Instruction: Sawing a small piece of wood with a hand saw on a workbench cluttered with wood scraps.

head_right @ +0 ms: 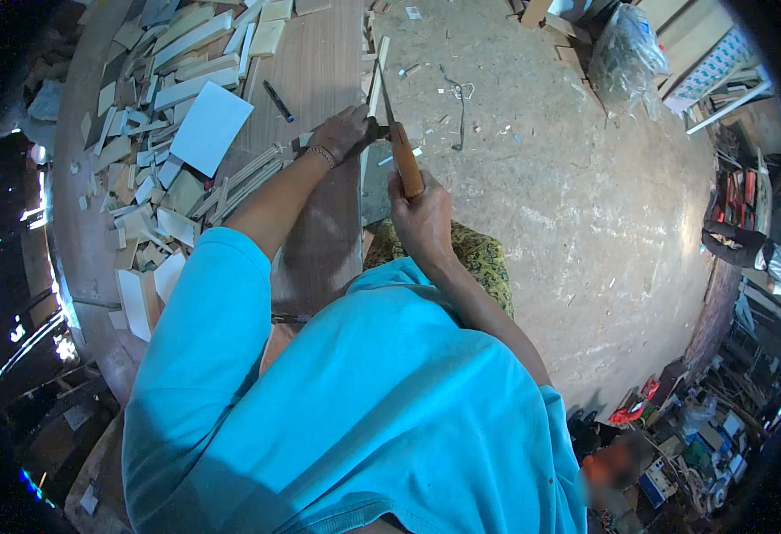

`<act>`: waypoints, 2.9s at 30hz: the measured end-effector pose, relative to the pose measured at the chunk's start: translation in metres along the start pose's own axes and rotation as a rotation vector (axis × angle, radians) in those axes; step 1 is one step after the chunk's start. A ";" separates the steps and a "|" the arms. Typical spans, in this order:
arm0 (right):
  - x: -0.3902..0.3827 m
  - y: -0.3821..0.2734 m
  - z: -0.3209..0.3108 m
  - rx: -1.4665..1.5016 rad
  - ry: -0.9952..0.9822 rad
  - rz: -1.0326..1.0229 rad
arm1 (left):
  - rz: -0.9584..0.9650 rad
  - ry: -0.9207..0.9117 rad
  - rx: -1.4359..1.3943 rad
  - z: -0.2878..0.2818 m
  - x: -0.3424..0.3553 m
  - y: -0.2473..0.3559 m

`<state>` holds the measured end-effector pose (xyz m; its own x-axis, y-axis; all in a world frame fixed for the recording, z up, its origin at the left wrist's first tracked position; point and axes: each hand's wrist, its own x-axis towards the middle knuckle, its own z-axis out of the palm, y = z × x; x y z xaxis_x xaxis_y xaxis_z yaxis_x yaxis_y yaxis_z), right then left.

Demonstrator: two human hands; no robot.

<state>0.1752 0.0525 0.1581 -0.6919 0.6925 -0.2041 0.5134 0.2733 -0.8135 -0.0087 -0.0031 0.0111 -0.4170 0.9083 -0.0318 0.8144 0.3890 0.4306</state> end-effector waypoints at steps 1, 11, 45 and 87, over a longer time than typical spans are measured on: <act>-0.002 0.008 0.001 0.058 0.013 0.027 | 0.022 -0.016 0.074 -0.010 0.000 0.014; 0.006 0.014 0.004 0.082 0.001 0.066 | 0.116 -0.043 0.126 -0.013 -0.005 0.008; 0.000 0.018 0.004 0.343 -0.007 0.154 | 0.215 0.162 0.461 0.005 -0.001 0.002; 0.016 -0.013 -0.003 -0.109 0.029 -0.064 | 0.208 0.153 0.340 -0.005 0.009 0.009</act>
<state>0.1590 0.0623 0.1674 -0.7106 0.6902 -0.1368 0.5221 0.3868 -0.7601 -0.0075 0.0080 0.0189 -0.2642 0.9494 0.1697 0.9635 0.2517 0.0914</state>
